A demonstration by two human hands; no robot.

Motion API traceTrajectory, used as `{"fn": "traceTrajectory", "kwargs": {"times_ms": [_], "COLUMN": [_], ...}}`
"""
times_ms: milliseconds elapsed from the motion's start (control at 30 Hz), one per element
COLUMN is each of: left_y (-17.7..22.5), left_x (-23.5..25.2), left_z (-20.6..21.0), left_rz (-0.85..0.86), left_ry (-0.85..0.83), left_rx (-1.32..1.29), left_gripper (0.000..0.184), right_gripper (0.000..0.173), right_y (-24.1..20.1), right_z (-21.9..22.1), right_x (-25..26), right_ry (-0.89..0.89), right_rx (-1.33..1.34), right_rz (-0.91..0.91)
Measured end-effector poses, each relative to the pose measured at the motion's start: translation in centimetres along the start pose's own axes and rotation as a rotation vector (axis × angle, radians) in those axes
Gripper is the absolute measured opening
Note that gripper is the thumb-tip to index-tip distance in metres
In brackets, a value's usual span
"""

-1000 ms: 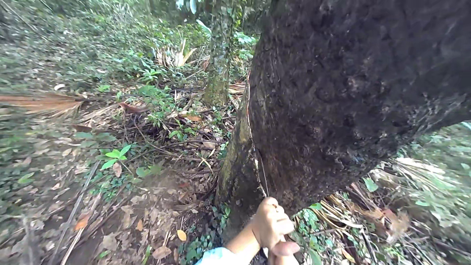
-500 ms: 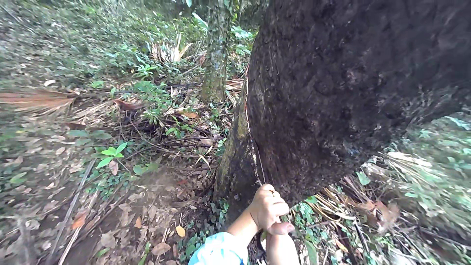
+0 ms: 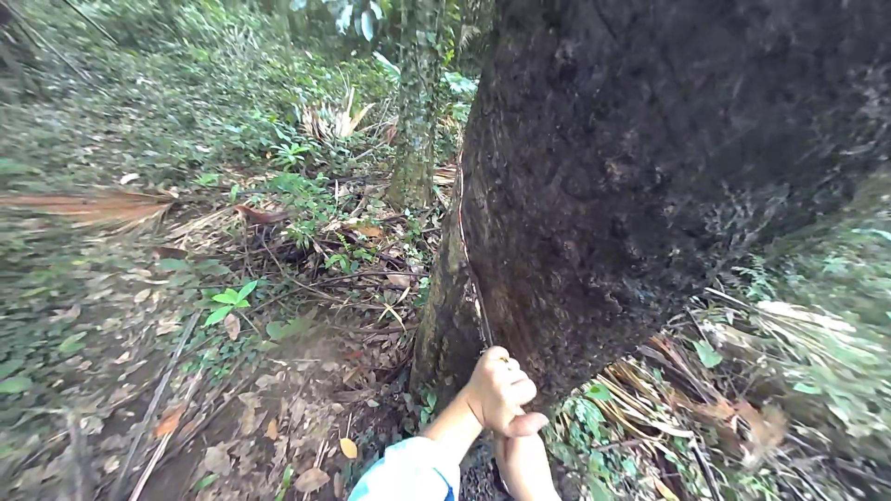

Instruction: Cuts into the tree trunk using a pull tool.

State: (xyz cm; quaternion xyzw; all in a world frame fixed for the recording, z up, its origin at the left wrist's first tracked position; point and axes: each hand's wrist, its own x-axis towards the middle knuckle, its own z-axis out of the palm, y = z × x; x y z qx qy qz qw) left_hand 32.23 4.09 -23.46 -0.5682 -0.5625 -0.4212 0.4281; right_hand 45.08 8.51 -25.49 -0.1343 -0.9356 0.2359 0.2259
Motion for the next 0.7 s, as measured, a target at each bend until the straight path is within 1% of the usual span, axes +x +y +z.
{"fn": "traceTrajectory", "kwargs": {"times_ms": [100,200,267,300,400,433,467,500,533,567,633,667,700], "left_y": [-0.9,0.7,2.4,2.6,0.5,-0.6,-1.4,-1.5,-0.8,0.7,4.0,5.2,5.7], "left_x": [-1.8,-4.1,-5.3,-5.4,-3.5,-2.8,-2.4,-2.6,-3.7,-5.4,-9.2,-10.5,-10.8], "left_z": [2.2,3.6,4.0,4.0,3.6,3.5,3.6,3.9,4.1,4.1,3.9,4.0,4.2], "left_rz": [0.032,0.009,0.0,-0.003,-0.005,-0.002,-0.002,-0.019,-0.07,-0.162,-0.314,-0.309,-0.247], "left_ry": [-0.016,-0.082,-0.123,-0.128,-0.06,-0.037,-0.023,-0.032,-0.076,-0.145,-0.27,-0.262,-0.208], "left_rx": [0.026,0.08,0.066,0.05,0.049,0.062,0.084,0.106,0.118,0.102,0.003,-0.017,-0.002], "left_gripper": [0.065,0.067,0.067,0.066,0.069,0.07,0.07,0.07,0.069,0.067,0.06,0.059,0.06], "right_gripper": [0.017,0.023,0.025,0.024,0.022,0.025,0.025,0.026,0.027,0.029,0.037,0.038,0.039], "right_y": [2.4,5.4,5.9,5.8,5.7,5.0,4.8,4.9,5.2,5.4,5.5,4.8,2.7], "right_z": [2.5,4.6,4.1,3.7,3.9,3.7,3.9,4.0,3.8,3.4,2.1,1.0,-1.1], "right_x": [0.6,-0.8,-2.7,-3.0,-0.6,0.9,2.0,2.4,1.7,0.4,-2.9,-3.9,-3.9], "right_ry": [0.006,-0.032,-0.101,-0.105,-0.068,-0.101,-0.081,-0.108,-0.179,-0.279,-0.462,-0.519,-0.611], "right_rx": [-0.048,0.006,0.064,0.097,0.093,0.095,0.066,0.049,0.042,0.029,-0.017,-0.048,-0.09], "right_rz": [0.059,0.051,0.072,0.059,0.015,0.06,0.061,0.09,0.142,0.195,0.235,0.231,0.255]}}
